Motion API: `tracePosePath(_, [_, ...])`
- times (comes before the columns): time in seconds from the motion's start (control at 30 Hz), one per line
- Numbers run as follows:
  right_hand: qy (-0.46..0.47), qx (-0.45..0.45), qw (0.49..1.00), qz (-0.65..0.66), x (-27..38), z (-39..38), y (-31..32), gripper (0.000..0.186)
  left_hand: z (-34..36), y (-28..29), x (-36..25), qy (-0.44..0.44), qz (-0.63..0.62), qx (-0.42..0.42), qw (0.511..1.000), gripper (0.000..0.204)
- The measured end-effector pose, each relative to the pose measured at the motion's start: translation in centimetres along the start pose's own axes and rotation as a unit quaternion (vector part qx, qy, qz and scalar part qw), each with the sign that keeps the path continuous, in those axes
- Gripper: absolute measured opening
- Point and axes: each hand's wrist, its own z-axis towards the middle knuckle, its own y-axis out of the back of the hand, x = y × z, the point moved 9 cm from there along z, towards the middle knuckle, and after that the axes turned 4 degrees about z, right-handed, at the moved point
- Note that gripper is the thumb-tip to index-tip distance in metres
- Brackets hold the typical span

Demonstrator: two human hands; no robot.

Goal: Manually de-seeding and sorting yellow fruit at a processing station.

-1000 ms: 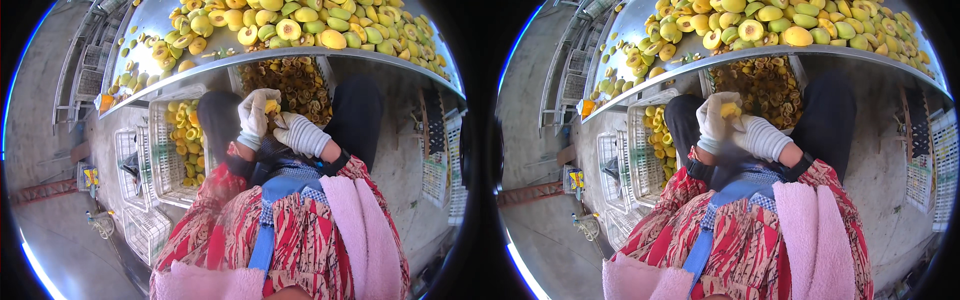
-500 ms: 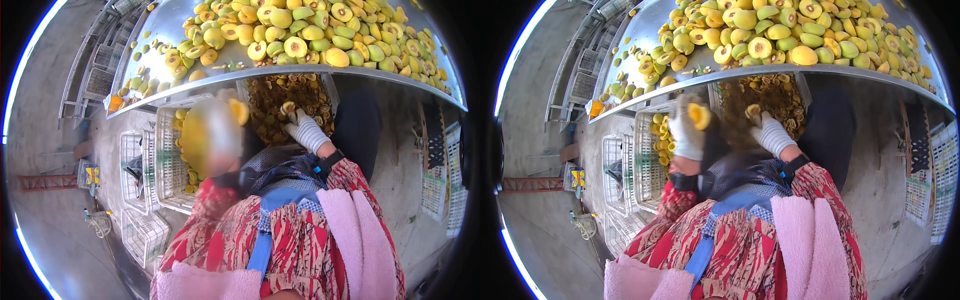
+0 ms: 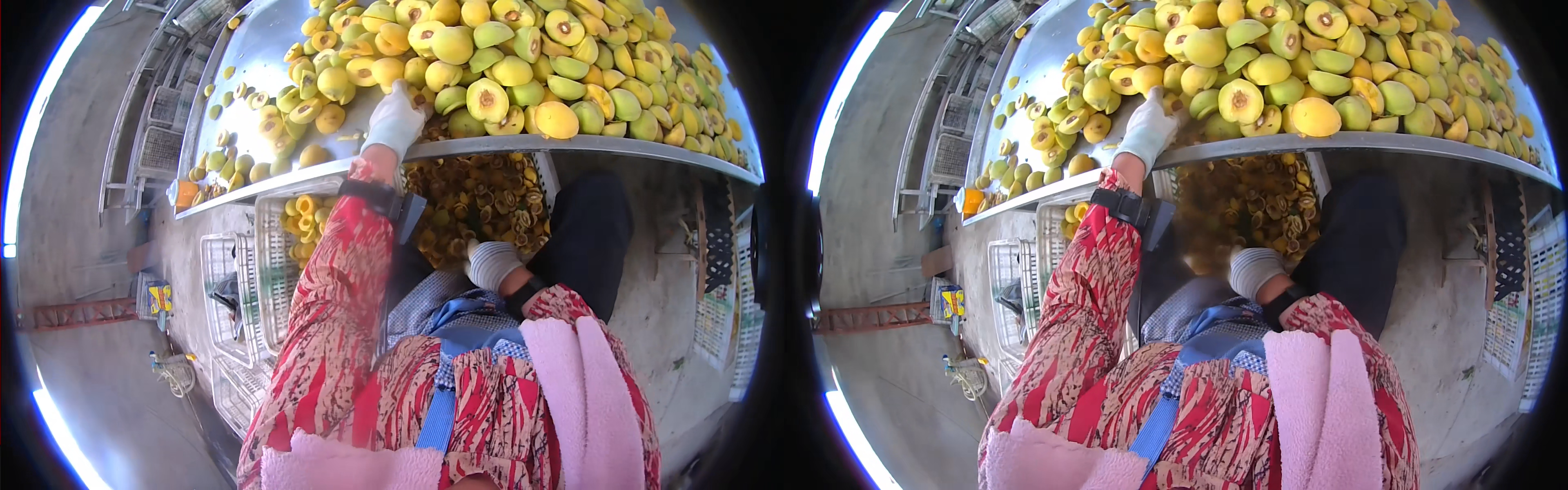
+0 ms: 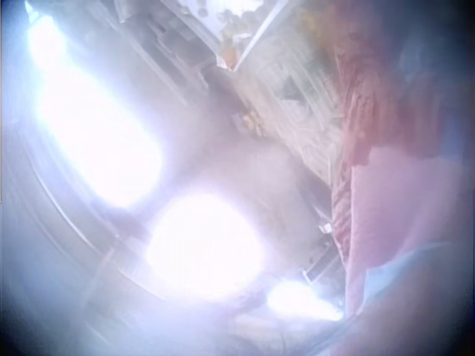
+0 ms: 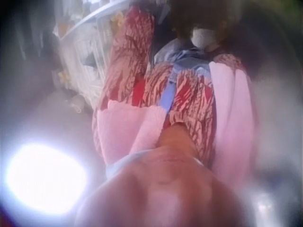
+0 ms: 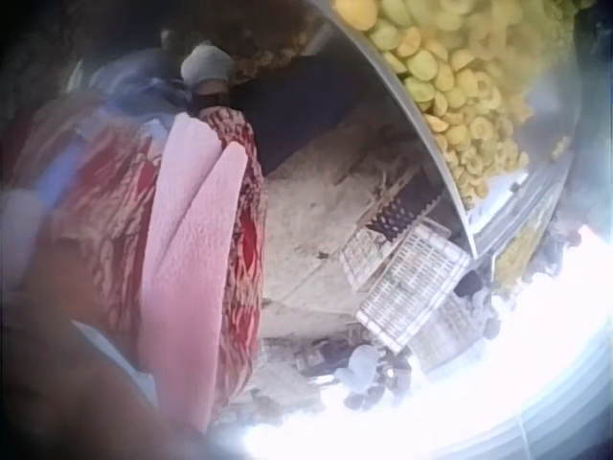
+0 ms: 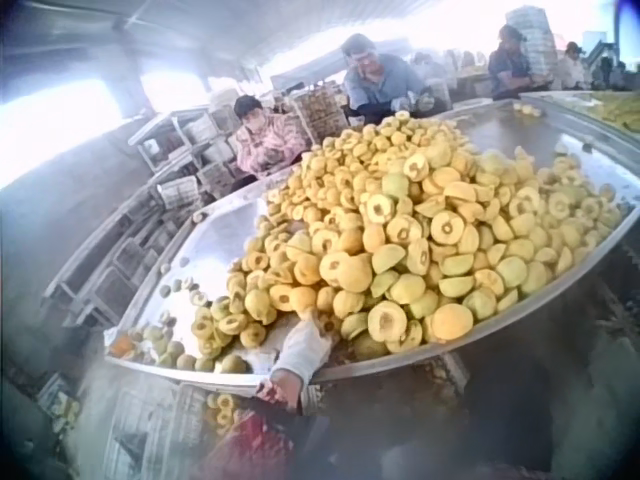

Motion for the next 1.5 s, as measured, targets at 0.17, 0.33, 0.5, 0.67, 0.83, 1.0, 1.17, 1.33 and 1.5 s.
tracePosePath(0.17, [0.059,0.086,0.994,0.018,0.3,0.8,-0.9,0.042,0.1,2.3,-1.2,-0.103,-0.058,-0.142,0.983,0.045])
tracePosePath(0.33, [0.033,-0.001,0.820,0.571,0.9,-1.4,4.0,0.040,-7.7,3.1,1.0,-0.096,-0.667,-0.067,0.736,0.032])
tracePosePath(0.5, [0.117,-0.180,0.958,0.189,2.2,-3.0,8.2,0.042,-14.4,-1.9,1.8,-0.055,-0.409,-0.054,0.909,0.036])
tracePosePath(0.67, [0.079,-0.216,0.973,0.001,2.0,-3.4,6.8,0.055,-15.6,-3.7,1.0,-0.023,-0.121,-0.005,0.992,0.037])
tracePosePath(0.83, [0.040,-0.145,0.988,-0.040,1.5,-2.2,4.8,0.062,-15.9,-5.4,1.0,-0.051,-0.063,-0.012,0.997,0.030])
tracePosePath(1.0, [0.087,-0.258,0.954,0.125,-0.9,-1.6,4.7,0.053,-16.3,-8.6,2.2,0.033,-0.262,0.087,0.961,0.034])
tracePosePath(1.17, [-0.013,-0.113,0.846,0.521,0.5,-4.8,5.8,0.023,-18.2,-10.1,3.5,0.113,-0.796,0.099,0.586,0.036])
tracePosePath(1.33, [0.174,-0.221,0.894,0.349,3.7,-5.0,6.6,0.026,-18.8,-6.9,2.5,-0.067,-0.602,-0.030,0.795,0.042])
tracePosePath(1.5, [0.151,-0.176,0.928,0.293,4.0,-4.1,6.0,0.027,-18.3,-7.4,3.1,-0.028,-0.659,-0.046,0.751,0.039])
